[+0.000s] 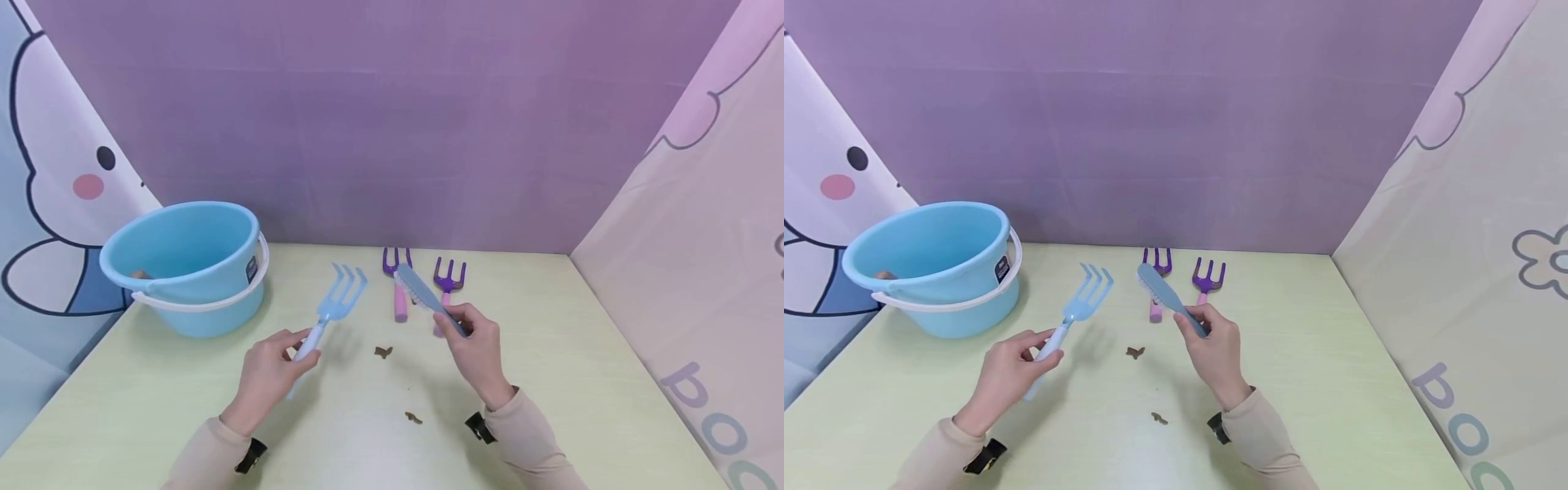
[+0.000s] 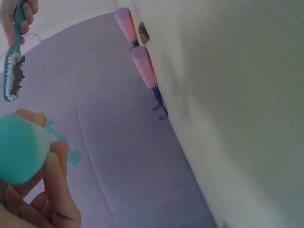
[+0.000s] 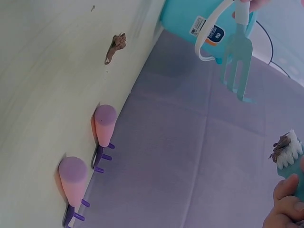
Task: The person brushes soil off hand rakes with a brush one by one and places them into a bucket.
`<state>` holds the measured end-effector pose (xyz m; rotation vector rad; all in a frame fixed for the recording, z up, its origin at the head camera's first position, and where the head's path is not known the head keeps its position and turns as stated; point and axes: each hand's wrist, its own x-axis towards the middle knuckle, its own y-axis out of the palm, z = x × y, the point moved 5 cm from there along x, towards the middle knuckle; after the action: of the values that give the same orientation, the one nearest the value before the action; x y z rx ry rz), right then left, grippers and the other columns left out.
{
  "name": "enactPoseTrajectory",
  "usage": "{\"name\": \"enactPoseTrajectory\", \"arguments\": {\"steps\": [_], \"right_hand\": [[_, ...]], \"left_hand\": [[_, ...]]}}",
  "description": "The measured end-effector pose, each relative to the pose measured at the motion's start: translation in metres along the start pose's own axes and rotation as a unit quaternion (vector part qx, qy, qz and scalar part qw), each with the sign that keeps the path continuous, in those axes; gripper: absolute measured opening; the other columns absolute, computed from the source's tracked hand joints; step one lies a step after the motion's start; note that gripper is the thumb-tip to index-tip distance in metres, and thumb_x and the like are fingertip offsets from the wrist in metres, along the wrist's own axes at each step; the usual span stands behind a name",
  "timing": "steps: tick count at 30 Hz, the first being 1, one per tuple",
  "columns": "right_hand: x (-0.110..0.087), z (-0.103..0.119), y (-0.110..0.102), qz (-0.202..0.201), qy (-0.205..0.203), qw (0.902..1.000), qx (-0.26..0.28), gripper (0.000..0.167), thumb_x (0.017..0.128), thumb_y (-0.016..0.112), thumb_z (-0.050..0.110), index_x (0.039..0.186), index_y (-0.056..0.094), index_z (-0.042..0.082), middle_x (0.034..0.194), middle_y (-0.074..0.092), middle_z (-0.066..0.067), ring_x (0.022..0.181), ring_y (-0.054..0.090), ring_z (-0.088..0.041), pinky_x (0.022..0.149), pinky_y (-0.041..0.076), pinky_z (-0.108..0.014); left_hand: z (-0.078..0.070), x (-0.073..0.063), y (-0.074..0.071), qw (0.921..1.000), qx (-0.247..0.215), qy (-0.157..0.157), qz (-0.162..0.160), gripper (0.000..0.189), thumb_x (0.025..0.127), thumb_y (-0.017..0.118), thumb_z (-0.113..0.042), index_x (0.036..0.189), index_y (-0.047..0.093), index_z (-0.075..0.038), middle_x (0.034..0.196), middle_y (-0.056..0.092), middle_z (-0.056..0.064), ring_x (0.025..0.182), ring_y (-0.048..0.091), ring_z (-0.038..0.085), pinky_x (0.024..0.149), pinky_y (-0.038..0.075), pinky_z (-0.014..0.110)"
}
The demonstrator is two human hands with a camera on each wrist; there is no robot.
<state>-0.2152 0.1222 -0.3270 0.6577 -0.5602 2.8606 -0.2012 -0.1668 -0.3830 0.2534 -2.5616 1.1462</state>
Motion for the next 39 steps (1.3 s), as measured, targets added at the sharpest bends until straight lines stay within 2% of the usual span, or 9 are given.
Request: {"name": "enactPoseTrajectory", "arguments": {"steps": [5,12,16,21,24,29,32,36,39], "right_hand": [[0.000,-0.001,-0.001,-0.002,0.002,1.0000,-0.007,0.012,0.080,0.066,0.001,0.090,0.065,-0.005,0.064,0.061,-0.017,0.048,0.041,-0.003,0.045,0.034,-0.017],[0.000,-0.002,0.000,0.000,0.005,0.9999,-0.013,0.012,0.080,0.066,0.002,0.090,0.065,-0.005,0.062,0.060,-0.015,0.047,0.038,-0.002,0.043,0.032,-0.017],[0.000,-0.003,0.001,0.004,0.007,0.9999,-0.010,0.012,0.081,0.066,0.001,0.091,0.065,-0.006,0.063,0.060,-0.016,0.047,0.039,-0.002,0.043,0.032,-0.017],[0.000,-0.004,0.001,0.006,0.011,0.9999,-0.008,0.012,0.081,0.066,0.002,0.091,0.065,-0.005,0.064,0.061,-0.016,0.048,0.041,-0.003,0.044,0.034,-0.017],[0.001,-0.004,0.003,0.007,0.010,0.9999,-0.006,0.012,0.081,0.066,0.002,0.091,0.066,-0.005,0.065,0.062,-0.015,0.048,0.042,-0.003,0.044,0.034,-0.018],[0.001,-0.004,0.005,0.011,0.010,0.9999,-0.007,0.012,0.081,0.066,0.002,0.091,0.066,-0.004,0.064,0.061,-0.014,0.048,0.041,-0.003,0.045,0.034,-0.017],[0.001,-0.005,0.006,0.013,0.013,0.9998,-0.008,0.012,0.081,0.066,0.002,0.091,0.066,-0.004,0.064,0.060,-0.015,0.048,0.040,-0.004,0.045,0.033,-0.017],[0.001,-0.008,0.005,0.019,0.034,0.9992,-0.006,0.012,0.081,0.066,0.003,0.091,0.066,-0.004,0.067,0.061,-0.020,0.049,0.041,-0.004,0.045,0.033,-0.017],[-0.001,-0.009,0.003,0.017,0.047,0.9987,-0.008,0.012,0.081,0.066,0.004,0.091,0.066,-0.003,0.069,0.062,-0.021,0.050,0.042,-0.004,0.045,0.033,-0.017]], "left_hand": [[0.000,-0.002,-0.018,0.9939,0.065,0.065,-0.060,0.032,0.071,0.075,-0.017,0.101,0.071,-0.009,0.065,0.054,-0.007,0.044,0.036,-0.002,0.040,0.031,0.018],[0.001,-0.004,-0.050,0.9736,0.117,0.139,-0.139,0.034,0.066,0.076,-0.017,0.097,0.072,-0.006,0.069,0.060,0.000,0.046,0.046,0.004,0.042,0.033,0.018],[0.000,-0.005,-0.076,0.9606,0.147,0.162,-0.172,0.037,0.064,0.076,-0.018,0.098,0.071,-0.004,0.074,0.064,0.007,0.049,0.054,0.015,0.042,0.035,0.023],[0.003,-0.001,-0.118,0.9405,0.184,0.182,-0.221,0.047,0.082,0.058,-0.044,0.102,0.070,-0.004,0.073,0.064,0.012,0.050,0.056,0.025,0.039,0.027,0.025],[0.006,0.005,-0.145,0.9331,0.214,0.177,-0.228,0.054,0.084,0.052,-0.051,0.102,0.069,-0.003,0.075,0.065,0.016,0.052,0.057,0.031,0.038,0.025,0.028],[0.015,0.021,-0.187,0.9411,0.287,0.083,-0.157,0.042,0.066,0.073,-0.022,0.100,0.067,0.002,0.067,0.058,0.018,0.046,0.045,0.031,0.038,0.024,0.032],[0.027,0.036,-0.206,0.9402,0.333,0.006,-0.073,0.046,0.069,0.073,-0.024,0.104,0.063,0.004,0.057,0.049,0.011,0.046,0.038,0.023,0.039,0.025,0.031],[0.048,0.057,-0.220,0.9331,0.352,-0.062,0.043,0.053,0.075,0.070,-0.031,0.108,0.057,0.008,0.055,0.048,0.006,0.051,0.042,0.022,0.042,0.032,0.030],[0.058,0.079,-0.224,0.9315,0.343,-0.069,0.101,0.052,0.076,0.070,-0.032,0.104,0.058,0.011,0.060,0.052,0.006,0.056,0.045,0.024,0.044,0.036,0.032]]}}
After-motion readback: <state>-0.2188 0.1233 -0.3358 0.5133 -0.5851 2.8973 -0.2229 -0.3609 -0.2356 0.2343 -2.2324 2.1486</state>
